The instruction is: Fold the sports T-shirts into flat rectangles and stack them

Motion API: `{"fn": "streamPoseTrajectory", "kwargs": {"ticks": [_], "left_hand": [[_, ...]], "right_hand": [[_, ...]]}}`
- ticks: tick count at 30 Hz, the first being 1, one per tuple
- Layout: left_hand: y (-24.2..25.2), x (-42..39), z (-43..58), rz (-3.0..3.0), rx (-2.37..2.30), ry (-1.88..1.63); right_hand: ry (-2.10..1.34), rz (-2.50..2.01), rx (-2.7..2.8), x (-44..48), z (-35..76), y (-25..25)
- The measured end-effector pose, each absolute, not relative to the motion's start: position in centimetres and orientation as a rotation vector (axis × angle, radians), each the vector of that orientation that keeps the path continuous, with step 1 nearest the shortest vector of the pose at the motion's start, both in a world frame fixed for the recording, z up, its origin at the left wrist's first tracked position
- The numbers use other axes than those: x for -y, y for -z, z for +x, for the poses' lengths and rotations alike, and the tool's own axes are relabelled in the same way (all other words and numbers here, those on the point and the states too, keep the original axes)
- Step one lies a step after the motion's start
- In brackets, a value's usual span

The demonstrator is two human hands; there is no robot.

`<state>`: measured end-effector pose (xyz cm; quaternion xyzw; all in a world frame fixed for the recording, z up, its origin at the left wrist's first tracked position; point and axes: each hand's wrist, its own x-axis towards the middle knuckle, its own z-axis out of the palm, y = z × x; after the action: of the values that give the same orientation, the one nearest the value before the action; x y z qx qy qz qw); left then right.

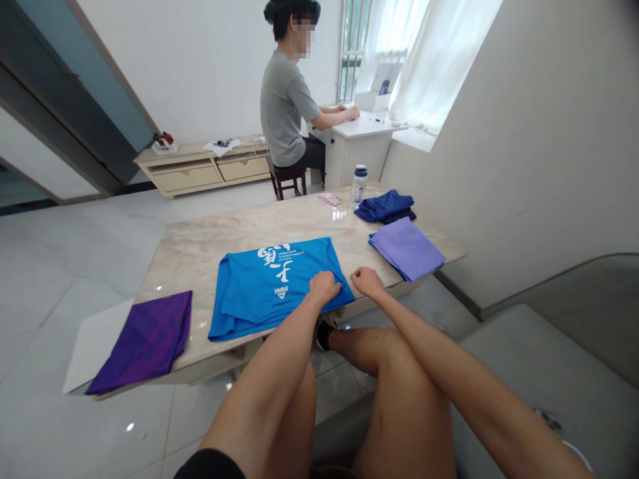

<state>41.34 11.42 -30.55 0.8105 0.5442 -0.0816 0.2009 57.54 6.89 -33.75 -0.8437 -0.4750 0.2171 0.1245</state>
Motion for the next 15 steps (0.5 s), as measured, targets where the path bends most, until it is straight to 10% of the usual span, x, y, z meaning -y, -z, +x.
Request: {"fn": "streamPoseTrajectory", "kwargs": {"ticks": [15], "left_hand": [[29.7, -9.8, 44.2, 2.171, -1.432, 0.166]], "right_hand": [[-0.778, -2.301, 1.112, -5.6, 60.0, 34.9]]}}
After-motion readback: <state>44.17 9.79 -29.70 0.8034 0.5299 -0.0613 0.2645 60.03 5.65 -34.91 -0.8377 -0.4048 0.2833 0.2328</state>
